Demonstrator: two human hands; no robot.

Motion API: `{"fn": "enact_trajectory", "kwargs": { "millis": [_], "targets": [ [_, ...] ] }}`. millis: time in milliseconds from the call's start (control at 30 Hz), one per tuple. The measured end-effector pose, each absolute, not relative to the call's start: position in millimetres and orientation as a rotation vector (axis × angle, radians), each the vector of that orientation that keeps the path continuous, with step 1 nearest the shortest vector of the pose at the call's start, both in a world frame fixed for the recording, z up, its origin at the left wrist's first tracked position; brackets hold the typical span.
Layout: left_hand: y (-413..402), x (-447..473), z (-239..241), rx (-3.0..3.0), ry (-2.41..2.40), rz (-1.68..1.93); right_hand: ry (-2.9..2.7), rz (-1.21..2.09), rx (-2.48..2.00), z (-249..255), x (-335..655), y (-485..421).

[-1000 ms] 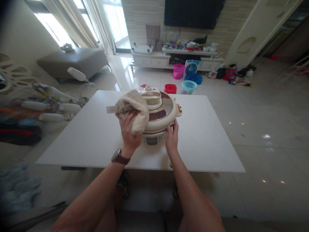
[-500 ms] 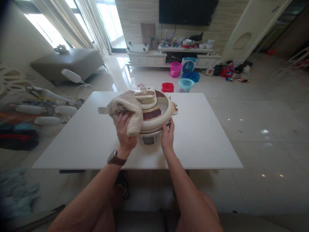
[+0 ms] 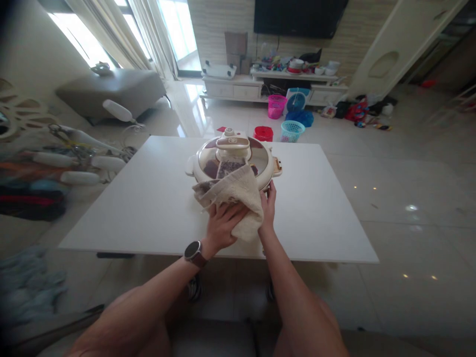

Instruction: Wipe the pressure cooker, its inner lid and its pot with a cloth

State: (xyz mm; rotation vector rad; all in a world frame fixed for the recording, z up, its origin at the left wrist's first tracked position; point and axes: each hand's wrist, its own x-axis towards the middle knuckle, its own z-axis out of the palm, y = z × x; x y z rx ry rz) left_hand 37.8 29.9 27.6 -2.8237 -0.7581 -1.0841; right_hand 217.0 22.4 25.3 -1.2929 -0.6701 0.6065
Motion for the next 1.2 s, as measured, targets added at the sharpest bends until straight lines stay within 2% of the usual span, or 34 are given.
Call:
{"fn": "enact_trajectory", "kwargs": {
  "millis": [167, 600, 867, 933, 1100, 1200],
  "targets": [
    [48, 7, 4, -2.845, -0.765, -0.971, -0.588, 0.667, -1.302, 41, 215, 15],
    [65, 4, -17, -2.672, -1.075, -1.366, -0.601, 0.714, -1.263, 37, 214, 18],
    [85, 11, -8, -2.758, -1.250, -1.591, -0.580, 0.783, -1.245, 40, 211, 22],
    [75, 17, -3, -2.795, -1.275, -1.518, -0.568, 0.786, -1.250, 42, 210, 21],
    [48, 37, 13, -3.029, -1.057, -0.936, -0.597, 0.699, -1.235, 43, 212, 22],
    [48, 39, 16, -3.068, -0.978, -0.896, -0.613, 0.644, -1.219, 41, 216, 22]
  ]
}}
